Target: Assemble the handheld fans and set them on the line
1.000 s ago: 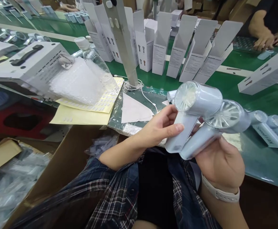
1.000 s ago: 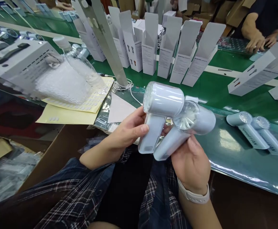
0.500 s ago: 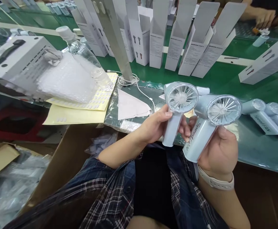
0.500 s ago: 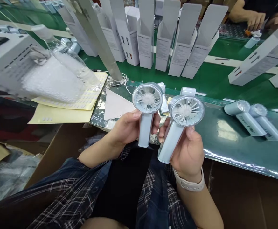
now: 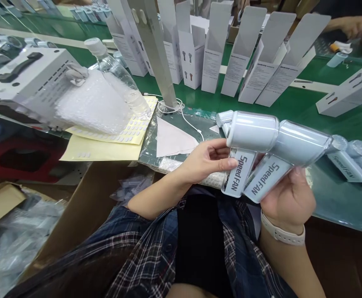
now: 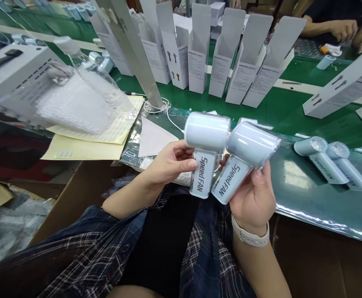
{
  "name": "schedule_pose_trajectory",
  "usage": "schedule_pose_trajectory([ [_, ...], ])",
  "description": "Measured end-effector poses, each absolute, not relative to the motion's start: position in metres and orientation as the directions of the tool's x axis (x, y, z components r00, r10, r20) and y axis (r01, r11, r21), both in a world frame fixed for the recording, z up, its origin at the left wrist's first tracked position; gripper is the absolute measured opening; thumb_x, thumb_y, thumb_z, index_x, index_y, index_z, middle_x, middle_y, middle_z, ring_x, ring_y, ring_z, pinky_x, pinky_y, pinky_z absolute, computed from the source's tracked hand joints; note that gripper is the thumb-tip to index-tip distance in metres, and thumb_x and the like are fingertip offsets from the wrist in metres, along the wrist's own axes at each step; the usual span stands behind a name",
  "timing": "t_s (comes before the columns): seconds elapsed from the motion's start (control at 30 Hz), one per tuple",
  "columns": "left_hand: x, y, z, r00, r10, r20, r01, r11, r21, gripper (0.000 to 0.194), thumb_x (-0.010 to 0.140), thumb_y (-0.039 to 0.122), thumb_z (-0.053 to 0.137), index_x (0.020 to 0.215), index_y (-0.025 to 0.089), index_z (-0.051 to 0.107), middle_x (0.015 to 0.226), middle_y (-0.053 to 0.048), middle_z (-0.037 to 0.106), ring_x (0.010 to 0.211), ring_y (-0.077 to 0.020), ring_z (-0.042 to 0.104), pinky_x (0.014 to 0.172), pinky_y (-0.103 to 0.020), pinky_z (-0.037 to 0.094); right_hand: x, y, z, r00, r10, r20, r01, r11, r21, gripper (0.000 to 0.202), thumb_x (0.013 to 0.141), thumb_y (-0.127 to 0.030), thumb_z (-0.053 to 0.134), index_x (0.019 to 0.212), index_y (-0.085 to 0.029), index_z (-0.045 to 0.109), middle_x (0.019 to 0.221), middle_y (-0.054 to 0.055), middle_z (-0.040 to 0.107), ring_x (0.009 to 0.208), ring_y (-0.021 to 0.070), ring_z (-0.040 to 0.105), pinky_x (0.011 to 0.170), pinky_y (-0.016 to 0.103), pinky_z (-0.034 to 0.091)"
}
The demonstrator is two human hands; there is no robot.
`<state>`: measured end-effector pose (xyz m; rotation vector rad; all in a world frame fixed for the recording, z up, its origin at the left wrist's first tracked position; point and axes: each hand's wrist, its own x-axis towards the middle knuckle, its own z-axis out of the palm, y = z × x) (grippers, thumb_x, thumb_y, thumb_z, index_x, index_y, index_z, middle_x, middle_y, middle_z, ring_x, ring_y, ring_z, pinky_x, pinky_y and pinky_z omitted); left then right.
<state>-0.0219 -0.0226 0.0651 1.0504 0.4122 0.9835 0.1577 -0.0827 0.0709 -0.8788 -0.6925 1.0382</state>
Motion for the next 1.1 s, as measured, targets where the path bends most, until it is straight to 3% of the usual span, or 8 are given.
schedule_pose_trajectory([
  [0.33,-0.019,-0.016,0.053,0.51,0.86,0.003,-0.37,0.216,0.904,0.074,0.065,0.062,0.095,0.118,0.015,0.075,0.096,-0.009,0.077,0.085,-0.0174,0.071,0.072,-0.025,0.054,0.159,-0.076,0.062,0.404,0.911,-0.076,-0.444,0.123,-0.888,0.018,0.097,-0.026,0.067,0.112,-0.024,0.077,0.094,0.0,0.08,0.082,0.0189,0.077,0.085,0.035,0.066],
  [0.43,-0.018,-0.014,0.053,0.499,0.866,-0.03,-0.335,0.225,0.915,0.076,0.065,0.065,0.094,0.117,0.013,0.075,0.096,-0.01,0.076,0.083,-0.0173,0.07,0.069,-0.024,0.053,0.16,-0.073,0.061,0.388,0.915,-0.106,-0.459,0.092,-0.884,0.018,0.094,-0.024,0.068,0.109,-0.022,0.077,0.093,0.001,0.08,0.083,0.0199,0.077,0.086,0.038,0.066],
  [0.53,-0.019,-0.013,0.058,0.514,0.857,-0.028,-0.31,0.216,0.926,0.069,0.069,0.063,0.092,0.112,0.012,0.076,0.094,-0.009,0.075,0.085,-0.0175,0.07,0.074,-0.026,0.054,0.163,-0.073,0.06,0.317,0.944,-0.091,-0.468,0.072,-0.881,0.021,0.094,-0.034,0.067,0.109,-0.023,0.076,0.098,0.003,0.08,0.089,0.024,0.077,0.085,0.043,0.066],
  [0.7,-0.026,-0.012,0.065,0.51,0.848,0.143,-0.162,-0.068,0.984,0.047,0.076,0.046,0.089,0.11,0.015,0.079,0.098,-0.008,0.077,0.094,-0.0231,0.072,0.089,-0.035,0.056,0.17,-0.081,0.061,0.319,0.945,0.072,-0.234,0.152,-0.96,0.042,0.078,-0.029,0.089,0.116,-0.024,0.072,0.12,0.006,0.078,0.119,0.0302,0.071,0.113,0.054,0.052],
  [0.8,-0.031,-0.007,0.066,0.519,0.774,0.363,-0.144,-0.339,0.93,0.039,0.078,0.041,0.087,0.111,0.023,0.082,0.123,-0.011,0.078,0.133,-0.0334,0.064,0.117,-0.047,0.047,0.173,-0.086,0.066,0.197,0.915,0.352,-0.052,0.368,-0.928,0.057,0.067,-0.023,0.096,0.118,-0.026,0.07,0.127,0.006,0.075,0.131,0.0346,0.065,0.122,0.061,0.042],
  [0.87,-0.034,-0.005,0.065,0.534,0.695,0.481,-0.151,-0.482,0.863,0.032,0.084,0.042,0.081,0.113,0.029,0.082,0.135,-0.008,0.075,0.15,-0.0315,0.052,0.129,-0.051,0.033,0.174,-0.087,0.069,0.103,0.858,0.504,-0.004,0.507,-0.862,0.055,0.07,-0.026,0.093,0.12,-0.028,0.07,0.131,0.006,0.074,0.136,0.0364,0.061,0.125,0.064,0.036],
  [0.97,-0.038,-0.003,0.065,0.564,0.6,0.568,-0.125,-0.617,0.777,0.024,0.092,0.043,0.071,0.111,0.032,0.083,0.129,-0.007,0.078,0.143,-0.0285,0.06,0.134,-0.053,0.023,0.172,-0.089,0.069,0.094,0.816,0.571,0.067,0.567,-0.821,0.043,0.075,-0.036,0.091,0.113,-0.029,0.071,0.129,0.006,0.076,0.139,0.0375,0.06,0.126,0.068,0.033],
  [1.1,-0.042,-0.006,0.067,0.58,0.537,0.613,-0.105,-0.697,0.71,0.021,0.093,0.043,0.07,0.107,0.034,0.083,0.118,-0.007,0.082,0.136,-0.0289,0.064,0.132,-0.053,0.026,0.169,-0.091,0.06,0.179,0.813,0.554,0.07,0.552,-0.831,0.029,0.08,-0.05,0.087,0.093,-0.029,0.073,0.113,0.006,0.081,0.129,0.0373,0.068,0.118,0.069,0.043],
])
